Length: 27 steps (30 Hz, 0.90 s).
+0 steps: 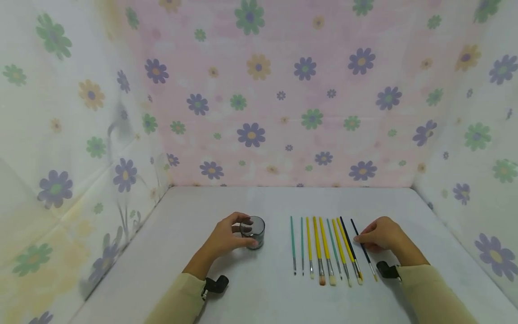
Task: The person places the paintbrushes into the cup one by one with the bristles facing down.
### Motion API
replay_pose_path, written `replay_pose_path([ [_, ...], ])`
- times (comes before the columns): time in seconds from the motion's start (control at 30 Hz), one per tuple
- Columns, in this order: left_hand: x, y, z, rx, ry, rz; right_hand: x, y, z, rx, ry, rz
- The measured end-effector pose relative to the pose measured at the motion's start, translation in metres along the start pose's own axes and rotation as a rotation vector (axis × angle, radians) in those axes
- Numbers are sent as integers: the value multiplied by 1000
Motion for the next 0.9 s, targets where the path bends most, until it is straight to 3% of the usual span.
replay_pose_path([
  [0.4, 1, 0, 3, -12, 3, -5, -2, -6, 2, 41, -20, -38],
  [0.9, 1, 0, 4, -22, 25, -12, -7, -8, -1, -20, -55, -11],
])
Point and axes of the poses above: each hand's wrist, its own x-axis away from the middle knuckle, its own y-axis out of the back of the hand, z = x × y, the point moved 6 cm from there along -x, towards the middle knuckle, and after that the axes turned 12 degrees about -y, right-handed, at the moved point
